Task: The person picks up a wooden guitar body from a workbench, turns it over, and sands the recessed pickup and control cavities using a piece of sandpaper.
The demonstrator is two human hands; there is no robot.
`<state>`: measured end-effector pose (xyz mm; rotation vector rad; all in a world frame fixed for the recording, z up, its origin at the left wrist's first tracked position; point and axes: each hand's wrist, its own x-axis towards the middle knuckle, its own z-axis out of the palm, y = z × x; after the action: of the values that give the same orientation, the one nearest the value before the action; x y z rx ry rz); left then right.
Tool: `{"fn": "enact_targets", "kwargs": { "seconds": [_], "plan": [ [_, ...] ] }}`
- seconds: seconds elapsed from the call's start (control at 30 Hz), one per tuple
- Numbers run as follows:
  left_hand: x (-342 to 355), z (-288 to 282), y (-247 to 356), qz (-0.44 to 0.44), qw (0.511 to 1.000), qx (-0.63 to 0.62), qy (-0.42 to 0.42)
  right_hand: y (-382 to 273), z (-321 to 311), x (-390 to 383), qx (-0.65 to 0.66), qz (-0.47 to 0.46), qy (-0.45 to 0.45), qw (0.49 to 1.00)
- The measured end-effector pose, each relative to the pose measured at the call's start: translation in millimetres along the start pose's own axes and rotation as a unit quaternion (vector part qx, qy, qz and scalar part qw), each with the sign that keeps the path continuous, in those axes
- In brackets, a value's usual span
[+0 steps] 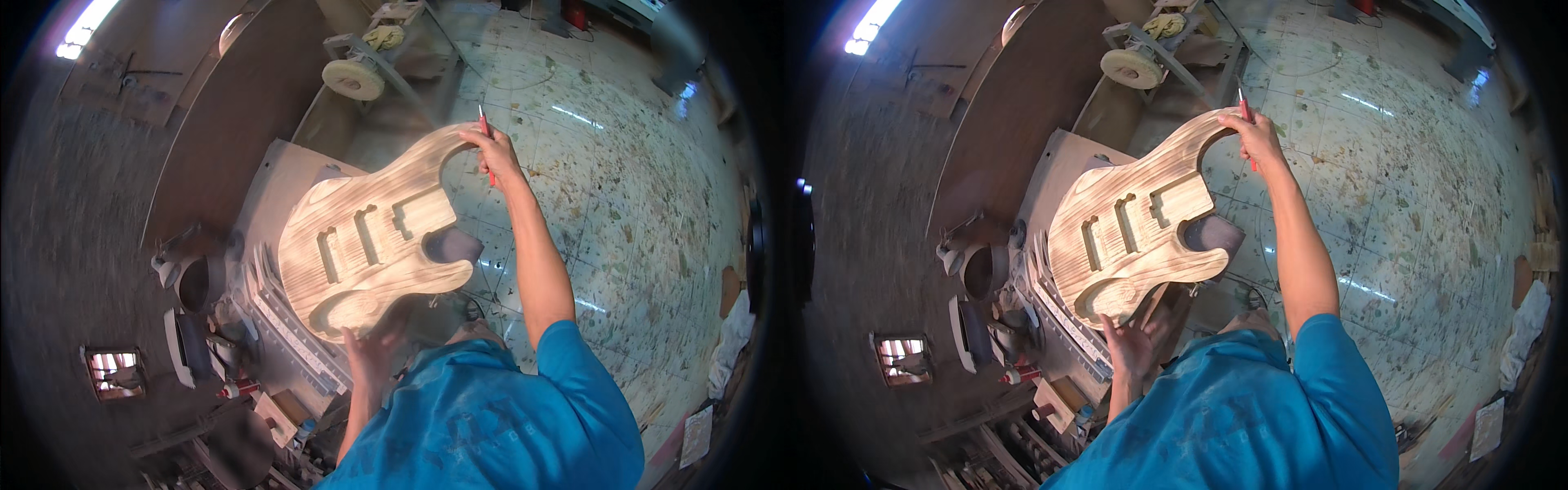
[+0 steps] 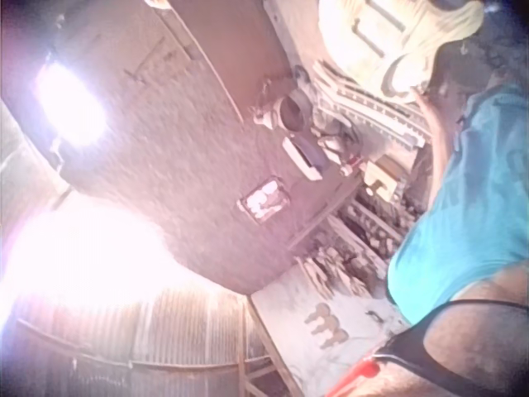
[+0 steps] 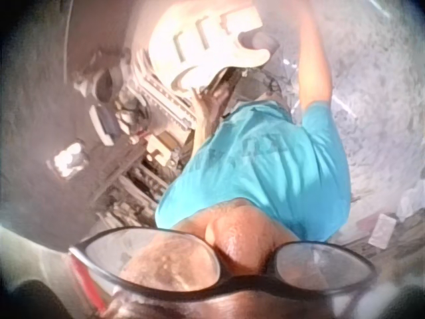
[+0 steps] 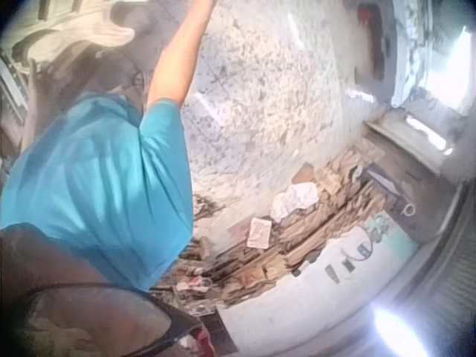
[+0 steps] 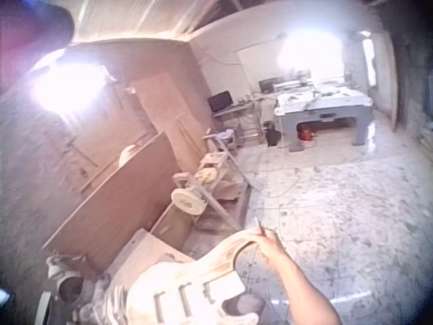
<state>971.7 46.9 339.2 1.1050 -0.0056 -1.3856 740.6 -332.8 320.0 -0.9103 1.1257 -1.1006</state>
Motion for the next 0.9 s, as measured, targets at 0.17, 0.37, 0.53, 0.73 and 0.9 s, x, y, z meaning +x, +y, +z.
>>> {"fn": "enact_targets", "kwargs": {
  "seconds": [0.17, 0.37, 0.53, 0.73, 0.9],
  "plan": [
    [16, 31, 4, 0.095, 0.985, -0.131, 0.053, -16, 1, -13, -0.024, -0.034, 0.013, 0.999],
    [15, -10, 42, 0.183, 0.978, -0.093, 0.039, -40, 5, -93, 0.015, -0.100, 0.035, 0.994],
    [41, -49, 83, 0.192, 0.979, -0.069, -0.016, -61, 10, -171, 0.038, -0.150, 0.110, 0.982],
    [93, -31, 132, 0.157, 0.982, 0.000, -0.101, -52, 2, -233, 0.028, -0.183, 0.185, 0.965],
    [149, -31, 152, 0.129, 0.976, 0.046, -0.167, -14, -3, -256, 0.028, -0.163, 0.219, 0.962]
  ]
}}
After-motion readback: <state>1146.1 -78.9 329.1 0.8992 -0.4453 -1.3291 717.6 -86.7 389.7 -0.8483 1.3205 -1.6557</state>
